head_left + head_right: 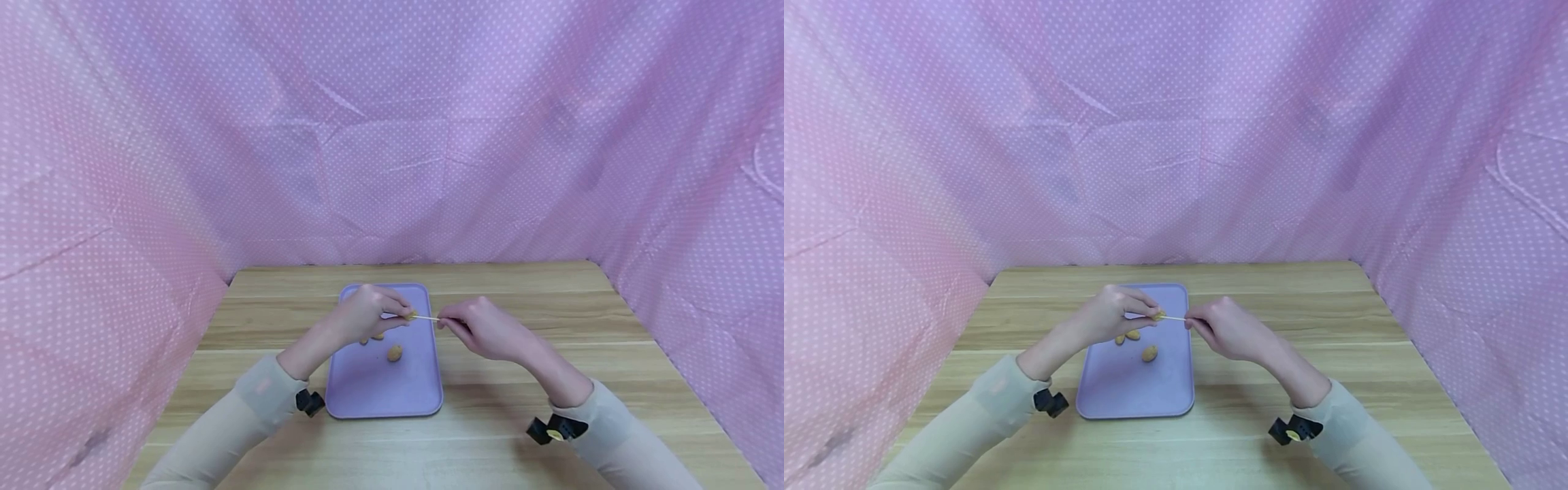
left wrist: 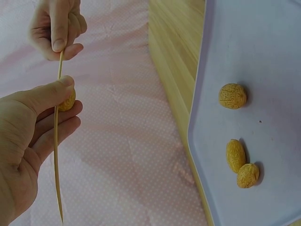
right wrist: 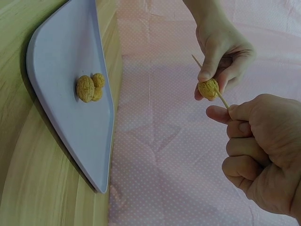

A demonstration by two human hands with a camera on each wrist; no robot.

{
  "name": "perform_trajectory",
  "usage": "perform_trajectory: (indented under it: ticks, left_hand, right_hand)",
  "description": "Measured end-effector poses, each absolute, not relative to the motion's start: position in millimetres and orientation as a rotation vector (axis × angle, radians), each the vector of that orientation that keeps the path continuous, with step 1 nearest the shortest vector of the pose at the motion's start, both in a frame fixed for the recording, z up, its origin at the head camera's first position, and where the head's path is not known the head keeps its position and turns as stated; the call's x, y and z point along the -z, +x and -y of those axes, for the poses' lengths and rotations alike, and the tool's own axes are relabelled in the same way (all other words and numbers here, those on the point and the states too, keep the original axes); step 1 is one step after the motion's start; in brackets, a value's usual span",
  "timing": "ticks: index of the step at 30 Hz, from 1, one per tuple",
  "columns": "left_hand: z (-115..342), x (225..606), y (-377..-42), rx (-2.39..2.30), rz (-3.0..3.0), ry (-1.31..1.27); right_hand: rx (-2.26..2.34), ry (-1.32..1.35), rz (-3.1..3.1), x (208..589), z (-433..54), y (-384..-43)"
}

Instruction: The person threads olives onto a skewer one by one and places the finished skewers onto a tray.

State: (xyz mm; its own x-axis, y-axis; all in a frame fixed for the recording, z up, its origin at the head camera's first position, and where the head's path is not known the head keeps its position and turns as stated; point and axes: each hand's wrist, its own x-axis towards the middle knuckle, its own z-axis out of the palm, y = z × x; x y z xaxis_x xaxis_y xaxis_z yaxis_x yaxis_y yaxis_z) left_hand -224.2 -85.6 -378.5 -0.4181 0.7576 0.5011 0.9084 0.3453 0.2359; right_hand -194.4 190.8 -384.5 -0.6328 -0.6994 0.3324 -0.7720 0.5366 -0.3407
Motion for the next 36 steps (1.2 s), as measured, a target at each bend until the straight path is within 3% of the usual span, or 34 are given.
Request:
perform_trajectory:
  ticks: [36]
  left_hand:
    - [73.8, 380.8, -227.9, 0.741, 2.283, -1.524]
  right_hand:
    - [-0.699, 1.25, 2.605, 385.3, -181.9, -196.3]
